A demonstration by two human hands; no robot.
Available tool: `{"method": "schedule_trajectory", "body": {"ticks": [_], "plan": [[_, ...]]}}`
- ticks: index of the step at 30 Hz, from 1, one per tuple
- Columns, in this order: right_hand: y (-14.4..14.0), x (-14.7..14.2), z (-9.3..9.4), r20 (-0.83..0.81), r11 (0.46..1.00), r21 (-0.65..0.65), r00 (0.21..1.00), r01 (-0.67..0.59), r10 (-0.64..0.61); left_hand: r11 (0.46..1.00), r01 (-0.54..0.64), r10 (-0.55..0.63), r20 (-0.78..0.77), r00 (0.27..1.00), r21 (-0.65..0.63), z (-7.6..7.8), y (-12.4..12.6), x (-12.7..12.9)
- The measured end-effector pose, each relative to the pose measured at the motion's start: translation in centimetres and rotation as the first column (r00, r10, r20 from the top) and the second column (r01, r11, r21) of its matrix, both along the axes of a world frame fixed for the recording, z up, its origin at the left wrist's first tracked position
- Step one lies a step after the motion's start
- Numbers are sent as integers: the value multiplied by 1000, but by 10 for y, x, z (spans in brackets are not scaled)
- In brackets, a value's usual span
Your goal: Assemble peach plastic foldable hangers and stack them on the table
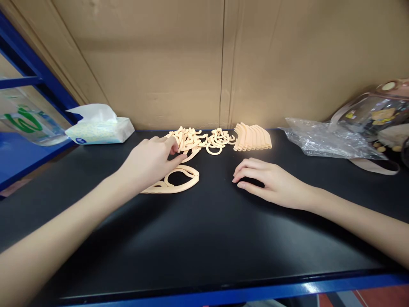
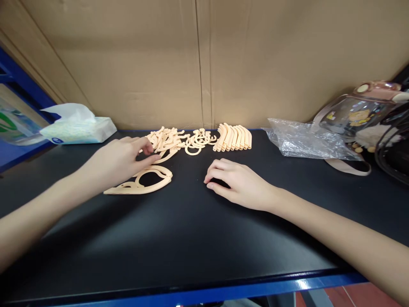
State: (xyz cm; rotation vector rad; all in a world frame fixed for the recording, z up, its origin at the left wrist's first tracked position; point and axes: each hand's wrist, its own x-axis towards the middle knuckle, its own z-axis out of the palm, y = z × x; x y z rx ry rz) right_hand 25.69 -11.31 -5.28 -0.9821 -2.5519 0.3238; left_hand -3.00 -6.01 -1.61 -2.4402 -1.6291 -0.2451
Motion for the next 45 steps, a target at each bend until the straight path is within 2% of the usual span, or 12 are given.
{"method": "schedule_trajectory", "body": {"ticks": [4,7,15,23,31,39,45], "plan": [[0,0,0,-2,1000,0,1000,-7,7,996,-6,1,49,999,91,-12,2,6],[-1,-1,1,2,1000,-1,1000,-7,7,992,-20,16,36,999,123,-15,4,5],[-1,-2,3,7,1000,13,1000,-5,5,996,37,-38,19,999,87,-10,5,5],[-1,-4,3,21,1000,5,1000,-11,11,998,44,-49,105,993,55,-11,8,6],[-2,-3,4,18,1000,21,1000,-14,13,993,-73,95,261,961,-91,-8,6,11],[-3,-3,5,20,999,27,1000,-17,17,991,-85,111,288,951,-100,-8,6,8],[-3,-2,5,27,1000,23,999,-20,19,987,-132,152,255,955,-95,-1,-2,9]]}}
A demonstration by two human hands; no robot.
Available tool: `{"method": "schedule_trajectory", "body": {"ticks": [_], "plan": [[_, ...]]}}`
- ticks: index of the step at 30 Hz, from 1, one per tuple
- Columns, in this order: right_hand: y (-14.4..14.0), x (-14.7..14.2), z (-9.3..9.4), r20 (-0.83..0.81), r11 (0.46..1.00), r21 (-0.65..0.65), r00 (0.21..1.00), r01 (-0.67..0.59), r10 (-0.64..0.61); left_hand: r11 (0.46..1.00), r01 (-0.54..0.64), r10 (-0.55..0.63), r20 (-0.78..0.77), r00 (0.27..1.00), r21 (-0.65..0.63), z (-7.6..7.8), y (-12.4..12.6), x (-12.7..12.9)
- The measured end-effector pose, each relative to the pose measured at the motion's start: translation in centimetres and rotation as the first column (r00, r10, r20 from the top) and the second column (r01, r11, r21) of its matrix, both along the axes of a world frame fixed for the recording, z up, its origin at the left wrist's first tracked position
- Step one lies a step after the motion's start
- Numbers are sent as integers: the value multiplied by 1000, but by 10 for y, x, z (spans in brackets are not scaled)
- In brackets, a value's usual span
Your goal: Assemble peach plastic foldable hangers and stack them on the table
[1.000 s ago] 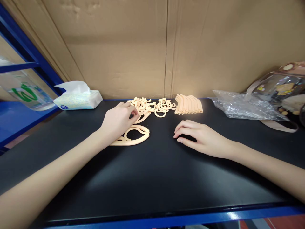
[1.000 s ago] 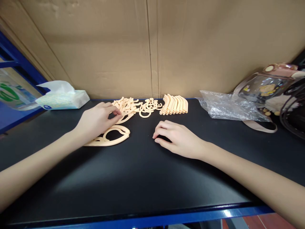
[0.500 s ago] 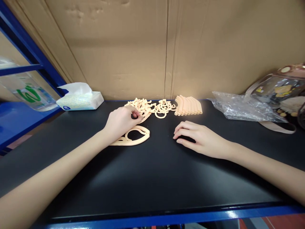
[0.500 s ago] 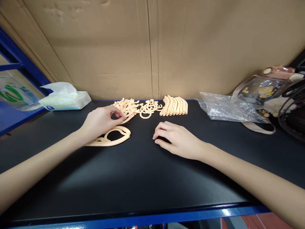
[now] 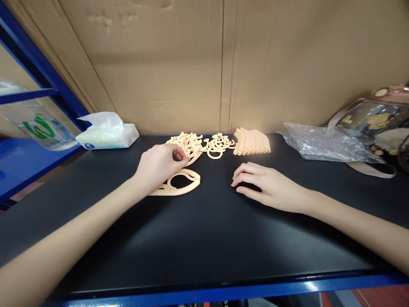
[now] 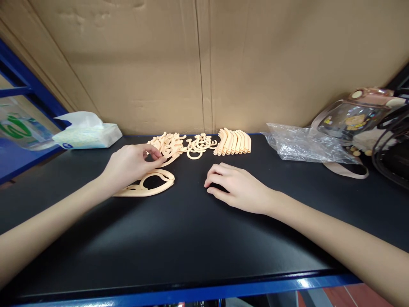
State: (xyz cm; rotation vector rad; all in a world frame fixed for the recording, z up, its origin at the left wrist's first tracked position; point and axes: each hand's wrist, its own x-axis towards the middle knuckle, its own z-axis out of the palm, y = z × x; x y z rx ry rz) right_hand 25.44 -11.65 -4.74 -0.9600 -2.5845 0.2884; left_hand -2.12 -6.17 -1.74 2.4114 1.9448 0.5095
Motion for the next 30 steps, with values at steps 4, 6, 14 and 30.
{"method": "schedule_trajectory", "body": {"ticks": [4,6,14,30], "plan": [[0,0,0,7,1000,1,1000,-2,2,1000,-2,1,-49,999,-14,7,-4,1],[0,1,0,4,1000,4,1000,0,0,999,-19,16,-88,996,-30,9,-5,1],[0,0,0,12,1000,-1,1000,2,-2,987,-86,63,-166,984,-133,15,-5,-2],[1,1,0,44,1000,9,999,1,-1,968,-99,107,24,994,-231,-6,6,-1]]}}
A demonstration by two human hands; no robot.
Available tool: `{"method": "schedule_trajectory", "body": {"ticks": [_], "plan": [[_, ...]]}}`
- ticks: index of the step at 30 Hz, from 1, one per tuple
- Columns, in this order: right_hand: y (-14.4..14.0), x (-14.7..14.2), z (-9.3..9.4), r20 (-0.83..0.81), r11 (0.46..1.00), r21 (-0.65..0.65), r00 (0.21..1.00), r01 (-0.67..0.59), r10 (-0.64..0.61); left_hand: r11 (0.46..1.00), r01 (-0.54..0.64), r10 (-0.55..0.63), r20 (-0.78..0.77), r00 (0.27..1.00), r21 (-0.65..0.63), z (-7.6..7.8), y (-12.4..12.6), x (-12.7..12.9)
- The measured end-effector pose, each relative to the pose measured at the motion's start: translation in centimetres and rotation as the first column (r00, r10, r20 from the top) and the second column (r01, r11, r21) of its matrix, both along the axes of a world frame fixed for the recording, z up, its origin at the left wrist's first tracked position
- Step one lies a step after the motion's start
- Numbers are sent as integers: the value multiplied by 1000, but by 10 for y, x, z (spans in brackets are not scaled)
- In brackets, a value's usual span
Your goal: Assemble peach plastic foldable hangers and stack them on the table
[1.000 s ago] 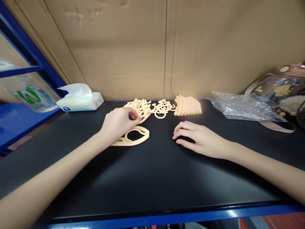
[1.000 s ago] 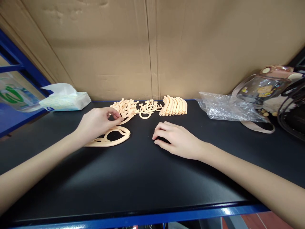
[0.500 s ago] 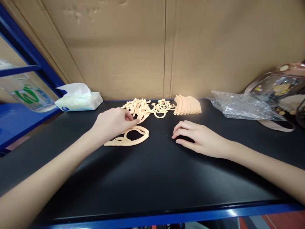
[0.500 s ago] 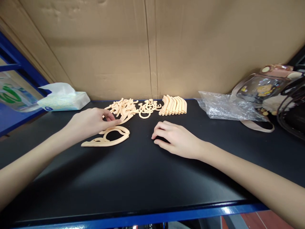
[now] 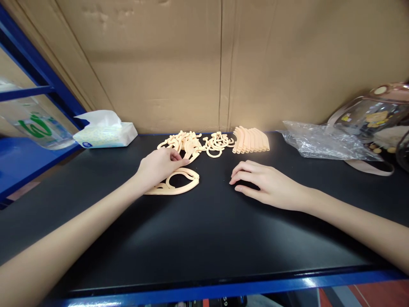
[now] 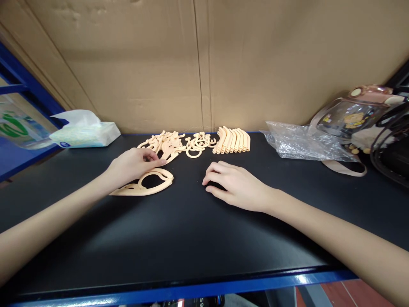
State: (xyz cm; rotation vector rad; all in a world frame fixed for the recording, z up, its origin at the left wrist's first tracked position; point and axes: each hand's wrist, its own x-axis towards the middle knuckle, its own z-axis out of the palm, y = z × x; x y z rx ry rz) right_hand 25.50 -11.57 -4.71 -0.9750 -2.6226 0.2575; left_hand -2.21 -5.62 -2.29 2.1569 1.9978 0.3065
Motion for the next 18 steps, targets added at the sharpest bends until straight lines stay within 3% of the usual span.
{"method": "schedule_trajectory", "body": {"ticks": [7,13,16,18], "plan": [[-1,0,-2,-4,1000,15,1000,0,0,999,-44,39,138,990,31,2,-1,3],[1,-1,-6,-269,972,60,942,226,-202,965,245,-259,413,873,88,-4,-22,24],[3,0,-6,-320,971,100,931,218,-176,929,368,-339,483,807,39,-8,-37,36],[3,1,-5,-320,975,125,938,182,-134,912,408,-386,443,809,49,-9,-44,41]]}}
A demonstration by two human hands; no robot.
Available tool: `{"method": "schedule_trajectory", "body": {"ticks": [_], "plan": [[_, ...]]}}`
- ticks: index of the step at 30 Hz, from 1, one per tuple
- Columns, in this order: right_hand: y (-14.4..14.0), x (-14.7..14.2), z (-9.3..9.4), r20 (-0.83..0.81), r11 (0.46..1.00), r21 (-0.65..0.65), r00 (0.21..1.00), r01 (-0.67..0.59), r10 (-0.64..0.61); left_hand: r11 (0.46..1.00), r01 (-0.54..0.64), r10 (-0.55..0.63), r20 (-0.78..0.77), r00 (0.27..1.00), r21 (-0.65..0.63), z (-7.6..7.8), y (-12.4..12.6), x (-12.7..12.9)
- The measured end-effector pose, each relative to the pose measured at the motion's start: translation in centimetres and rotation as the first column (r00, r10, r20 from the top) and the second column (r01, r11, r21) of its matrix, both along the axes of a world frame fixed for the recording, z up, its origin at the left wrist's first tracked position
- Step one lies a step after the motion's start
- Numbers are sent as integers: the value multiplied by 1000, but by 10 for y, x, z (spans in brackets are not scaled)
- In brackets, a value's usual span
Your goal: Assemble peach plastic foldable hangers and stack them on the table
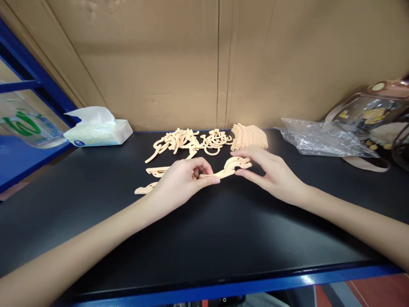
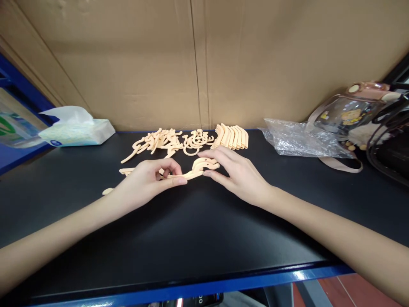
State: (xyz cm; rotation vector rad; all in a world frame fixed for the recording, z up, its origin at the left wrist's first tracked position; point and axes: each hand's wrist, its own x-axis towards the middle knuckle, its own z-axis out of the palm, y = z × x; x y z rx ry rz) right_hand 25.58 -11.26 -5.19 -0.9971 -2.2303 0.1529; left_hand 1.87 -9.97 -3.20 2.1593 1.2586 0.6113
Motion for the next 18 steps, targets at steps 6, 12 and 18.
{"method": "schedule_trajectory", "body": {"ticks": [6,12,18], "plan": [[5,-1,-2,42,994,-73,996,84,-81,954,97,-34,-216,976,285,-9,0,0],[18,4,-10,79,954,-223,979,202,-189,762,336,-84,-429,899,554,-16,7,0],[22,2,-13,121,955,-223,978,193,-169,672,380,-43,-479,877,636,-16,6,-2]]}}
